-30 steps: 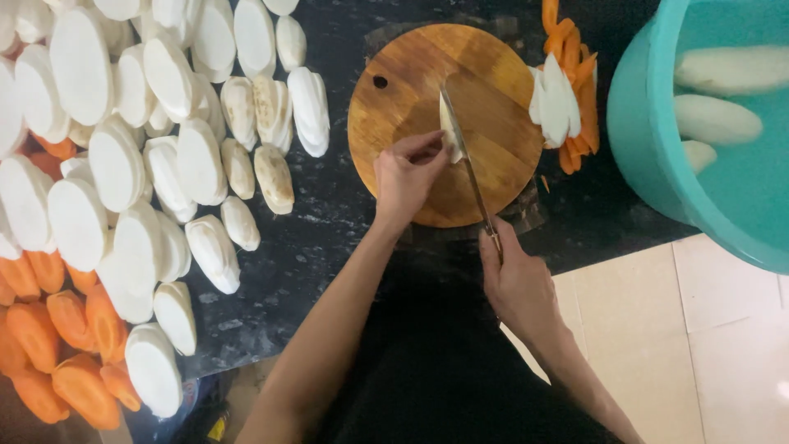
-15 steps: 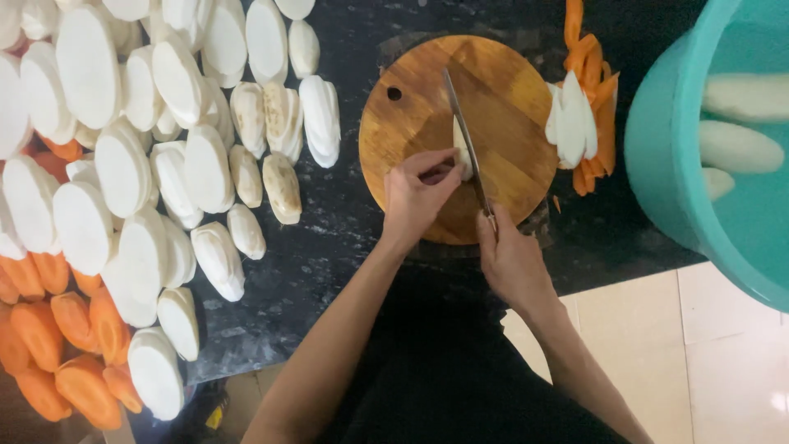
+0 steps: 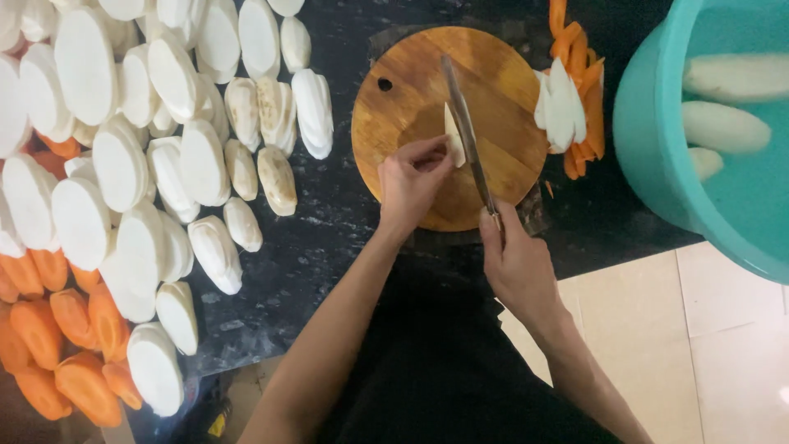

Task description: Slicing a large white root vegetable into thin pieces on a wooden cutting board using a knife.

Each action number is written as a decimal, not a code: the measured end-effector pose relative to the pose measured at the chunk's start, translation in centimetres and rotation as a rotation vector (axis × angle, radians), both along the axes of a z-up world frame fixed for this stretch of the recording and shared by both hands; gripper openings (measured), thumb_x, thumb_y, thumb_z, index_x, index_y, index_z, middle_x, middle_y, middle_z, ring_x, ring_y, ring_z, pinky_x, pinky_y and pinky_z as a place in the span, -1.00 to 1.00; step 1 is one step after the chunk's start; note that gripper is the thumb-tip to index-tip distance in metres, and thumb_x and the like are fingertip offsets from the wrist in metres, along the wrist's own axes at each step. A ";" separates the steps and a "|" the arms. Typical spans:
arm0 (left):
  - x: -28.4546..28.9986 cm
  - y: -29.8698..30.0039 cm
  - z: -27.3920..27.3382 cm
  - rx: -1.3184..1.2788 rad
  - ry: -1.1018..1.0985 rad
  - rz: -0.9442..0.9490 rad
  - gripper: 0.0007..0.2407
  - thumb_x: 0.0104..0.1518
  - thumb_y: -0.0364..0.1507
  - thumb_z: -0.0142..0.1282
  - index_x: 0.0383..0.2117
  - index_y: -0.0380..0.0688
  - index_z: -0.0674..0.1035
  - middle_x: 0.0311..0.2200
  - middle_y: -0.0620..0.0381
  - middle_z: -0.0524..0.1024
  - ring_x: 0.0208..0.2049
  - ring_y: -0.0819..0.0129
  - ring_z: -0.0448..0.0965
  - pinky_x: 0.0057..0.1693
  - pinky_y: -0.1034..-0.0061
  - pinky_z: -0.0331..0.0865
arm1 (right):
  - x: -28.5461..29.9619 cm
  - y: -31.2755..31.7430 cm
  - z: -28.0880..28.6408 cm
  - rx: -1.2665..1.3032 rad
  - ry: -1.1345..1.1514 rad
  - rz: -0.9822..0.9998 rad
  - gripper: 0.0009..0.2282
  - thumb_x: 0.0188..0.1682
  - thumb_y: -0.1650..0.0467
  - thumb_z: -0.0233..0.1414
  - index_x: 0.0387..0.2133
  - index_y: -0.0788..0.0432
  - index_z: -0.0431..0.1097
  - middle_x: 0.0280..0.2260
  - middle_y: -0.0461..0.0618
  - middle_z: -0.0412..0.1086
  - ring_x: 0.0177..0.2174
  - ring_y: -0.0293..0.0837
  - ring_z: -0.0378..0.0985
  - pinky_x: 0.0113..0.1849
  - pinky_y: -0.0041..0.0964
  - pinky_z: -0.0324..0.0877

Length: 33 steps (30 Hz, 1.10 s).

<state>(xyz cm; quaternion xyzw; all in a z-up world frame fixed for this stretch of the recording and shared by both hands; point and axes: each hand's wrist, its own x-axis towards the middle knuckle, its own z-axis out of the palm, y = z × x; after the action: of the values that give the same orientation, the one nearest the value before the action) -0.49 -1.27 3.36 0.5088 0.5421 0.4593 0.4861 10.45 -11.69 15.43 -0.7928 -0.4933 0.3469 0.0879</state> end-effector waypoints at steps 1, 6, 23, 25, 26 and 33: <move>0.0 -0.1 0.1 0.001 -0.002 0.001 -0.75 -0.07 -0.42 0.42 -0.22 -0.07 0.73 -0.40 0.00 0.68 -0.35 0.24 0.73 -0.18 0.44 0.68 | 0.1 -0.1 0.2 0.004 0.002 0.000 -0.55 0.16 0.08 -0.33 0.24 -0.10 0.20 -0.42 0.51 0.48 -0.28 0.59 0.50 -0.22 0.45 0.39; -0.4 -0.1 -0.2 0.008 0.012 0.013 -0.74 -0.07 -0.42 0.42 -0.22 -0.08 0.72 -0.40 -0.02 0.68 -0.34 0.18 0.73 -0.20 0.45 0.67 | -0.6 0.1 1.0 0.026 0.031 0.000 -0.55 0.16 0.08 -0.32 0.22 -0.09 0.24 -0.44 0.44 0.50 -0.32 0.55 0.53 -0.26 0.41 0.42; -0.4 -0.3 -0.5 0.039 0.063 0.005 -0.80 -0.04 -0.44 0.40 -0.27 -0.05 0.74 -0.36 0.01 0.69 -0.29 0.09 0.72 -0.21 0.38 0.68 | -0.3 -2.5 -1.2 -0.063 -0.043 0.011 -0.55 0.15 0.06 -0.28 0.18 -0.02 0.23 -0.41 0.44 0.51 -0.29 0.56 0.53 -0.22 0.43 0.41; -0.3 -0.2 -0.8 0.050 0.059 0.007 -0.82 -0.04 -0.43 0.41 -0.28 -0.03 0.74 -0.36 0.03 0.69 -0.28 0.10 0.72 -0.22 0.37 0.67 | 0.1 -2.1 -1.3 -0.060 -0.056 0.026 -0.54 0.15 0.05 -0.28 0.18 -0.02 0.23 -0.42 0.46 0.51 -0.28 0.56 0.52 -0.21 0.45 0.39; -0.4 -0.3 -0.8 0.068 0.080 0.004 -0.83 -0.03 -0.41 0.40 -0.29 -0.01 0.75 -0.36 0.02 0.69 -0.27 0.06 0.71 -0.21 0.33 0.65 | 0.0 -1.8 -0.8 -0.062 -0.003 0.029 -0.54 0.16 0.06 -0.32 0.19 -0.01 0.21 -0.41 0.45 0.50 -0.28 0.58 0.52 -0.22 0.45 0.41; -0.5 -0.3 -0.8 -0.001 0.098 0.002 -0.88 -0.03 -0.38 0.37 -0.36 0.06 0.76 -0.37 0.14 0.70 -0.25 0.13 0.71 -0.15 0.35 0.62 | 0.7 -1.1 -2.4 -0.087 0.007 0.050 -0.52 0.15 0.07 -0.32 0.28 -0.08 0.12 -0.41 0.45 0.50 -0.29 0.58 0.51 -0.25 0.46 0.40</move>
<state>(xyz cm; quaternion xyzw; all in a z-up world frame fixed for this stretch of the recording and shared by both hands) -1.02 -1.57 2.57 0.5297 0.5661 0.4341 0.4587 11.15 -12.76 13.03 -0.7820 -0.4973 0.3728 0.0463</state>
